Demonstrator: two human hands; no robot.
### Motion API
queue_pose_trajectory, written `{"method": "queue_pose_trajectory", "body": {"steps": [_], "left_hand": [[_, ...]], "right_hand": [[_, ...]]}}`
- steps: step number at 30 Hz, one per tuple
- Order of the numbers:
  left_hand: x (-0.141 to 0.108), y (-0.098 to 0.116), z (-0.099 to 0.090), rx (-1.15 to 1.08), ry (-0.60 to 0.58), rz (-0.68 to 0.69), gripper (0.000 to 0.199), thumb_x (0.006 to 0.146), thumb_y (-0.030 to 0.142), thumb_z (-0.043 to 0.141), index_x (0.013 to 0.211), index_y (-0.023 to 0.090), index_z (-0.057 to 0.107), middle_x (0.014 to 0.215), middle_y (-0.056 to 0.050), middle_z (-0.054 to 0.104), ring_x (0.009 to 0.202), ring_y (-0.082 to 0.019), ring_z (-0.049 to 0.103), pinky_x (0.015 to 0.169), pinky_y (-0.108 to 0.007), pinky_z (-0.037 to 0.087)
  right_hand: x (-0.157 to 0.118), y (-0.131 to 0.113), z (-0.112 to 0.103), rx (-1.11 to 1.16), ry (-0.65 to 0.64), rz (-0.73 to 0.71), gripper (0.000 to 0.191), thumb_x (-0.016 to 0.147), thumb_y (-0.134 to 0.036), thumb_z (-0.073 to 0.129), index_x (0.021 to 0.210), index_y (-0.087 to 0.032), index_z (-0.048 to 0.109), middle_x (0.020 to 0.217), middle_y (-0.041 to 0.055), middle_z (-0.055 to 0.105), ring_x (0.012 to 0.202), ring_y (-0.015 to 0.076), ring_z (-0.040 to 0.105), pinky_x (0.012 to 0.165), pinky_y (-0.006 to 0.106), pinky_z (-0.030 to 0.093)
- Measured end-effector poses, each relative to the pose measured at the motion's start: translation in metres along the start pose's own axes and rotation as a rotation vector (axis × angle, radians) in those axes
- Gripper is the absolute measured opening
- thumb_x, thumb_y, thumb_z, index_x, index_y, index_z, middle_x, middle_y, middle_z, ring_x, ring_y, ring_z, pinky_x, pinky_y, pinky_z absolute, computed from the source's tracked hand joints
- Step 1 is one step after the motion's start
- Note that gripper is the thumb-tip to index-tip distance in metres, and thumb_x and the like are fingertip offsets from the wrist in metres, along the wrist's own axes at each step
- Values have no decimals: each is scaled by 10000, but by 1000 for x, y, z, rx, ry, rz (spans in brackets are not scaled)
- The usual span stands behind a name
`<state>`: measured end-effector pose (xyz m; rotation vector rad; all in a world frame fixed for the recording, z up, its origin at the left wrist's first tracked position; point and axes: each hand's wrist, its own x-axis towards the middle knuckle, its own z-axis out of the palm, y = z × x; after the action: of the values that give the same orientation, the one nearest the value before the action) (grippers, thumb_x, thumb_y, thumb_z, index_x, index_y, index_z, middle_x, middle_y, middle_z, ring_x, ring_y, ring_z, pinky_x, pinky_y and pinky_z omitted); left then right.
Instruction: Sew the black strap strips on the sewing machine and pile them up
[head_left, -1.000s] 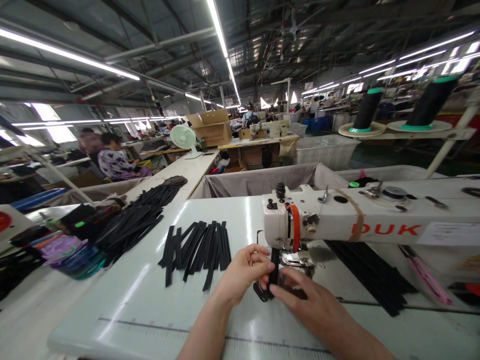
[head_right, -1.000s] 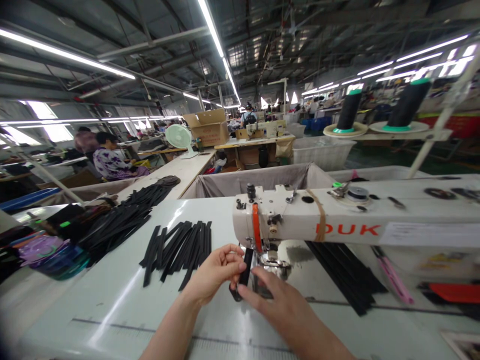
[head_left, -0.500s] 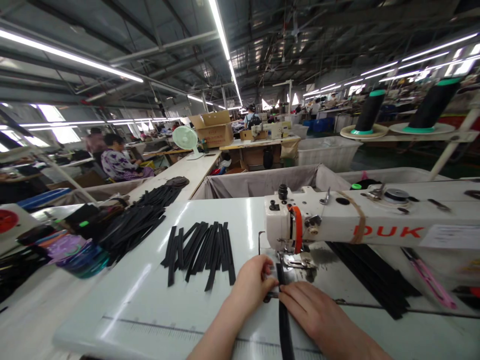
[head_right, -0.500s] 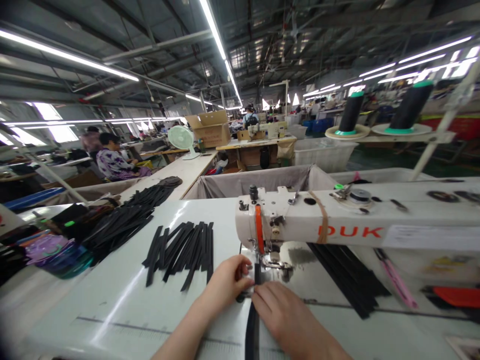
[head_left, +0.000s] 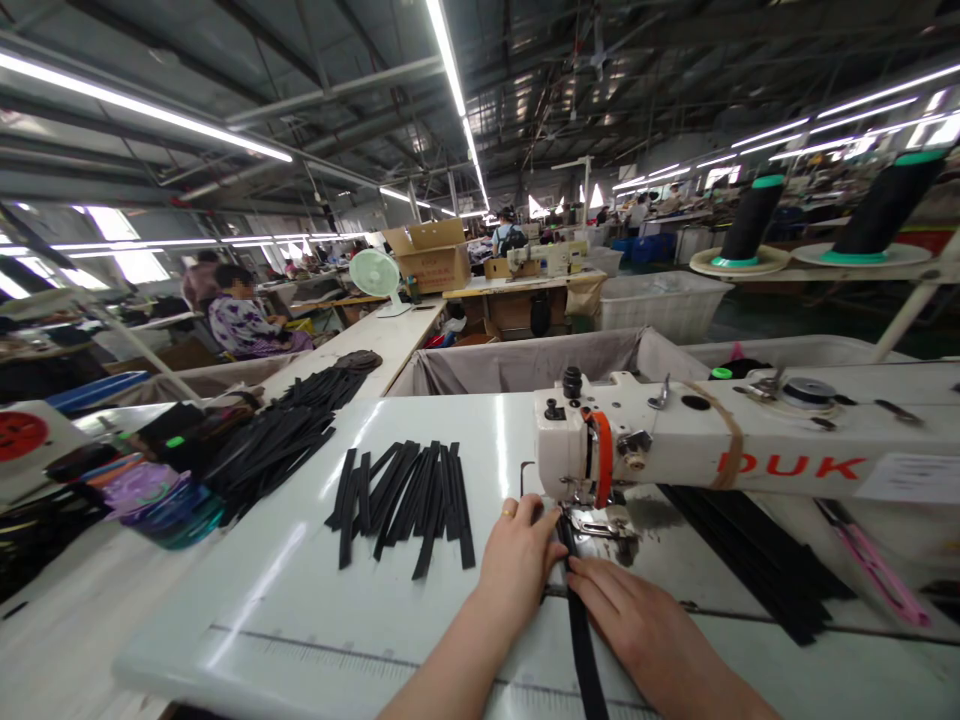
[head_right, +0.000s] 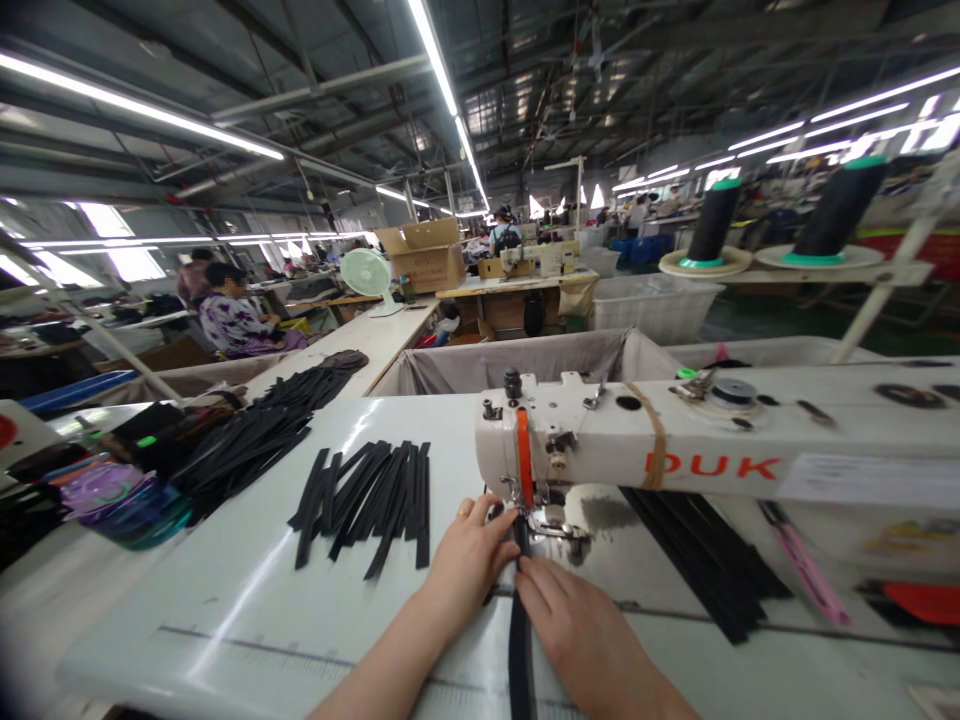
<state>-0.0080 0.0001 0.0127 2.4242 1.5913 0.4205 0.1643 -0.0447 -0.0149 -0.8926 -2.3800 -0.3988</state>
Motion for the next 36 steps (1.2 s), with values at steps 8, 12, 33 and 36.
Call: {"method": "queue_pose_trajectory", "body": {"steps": [8,12,33,36], "left_hand": [[4,0,10,86,-49,49,357,893,126,513,1244,176,561,1242,-103,543,1054,-263,501,893,-374,475],[5,3,14,128,-42,47,359,885,115,517,1239,156,559,1202,-114,563,1045,-274,513,881,-386,481],[5,5,13,-94,2,70,263,883,69,425,1006,156,641,1138,-89,611,1035,-234,514,949,-379,439],[2,6,6,-149,15,108,258,880,80,430,967,178,652,1134,-72,620,1017,-227,512,949,-382,438]], "right_hand": [[2,-1,-1,21,-19,27,405,818,33,321,1072,-133,588,997,103,690,911,187,664,792,281,539],[1,-1,2,45,-30,51,409,803,40,325,1066,-132,587,1001,108,691,901,190,668,781,287,548],[6,9,2,112,-77,148,440,813,41,357,1153,-150,562,1085,107,664,1027,197,635,843,312,547],[4,12,2,122,-77,126,422,829,20,375,1157,-165,565,1057,95,661,1017,202,629,851,332,539]]}}
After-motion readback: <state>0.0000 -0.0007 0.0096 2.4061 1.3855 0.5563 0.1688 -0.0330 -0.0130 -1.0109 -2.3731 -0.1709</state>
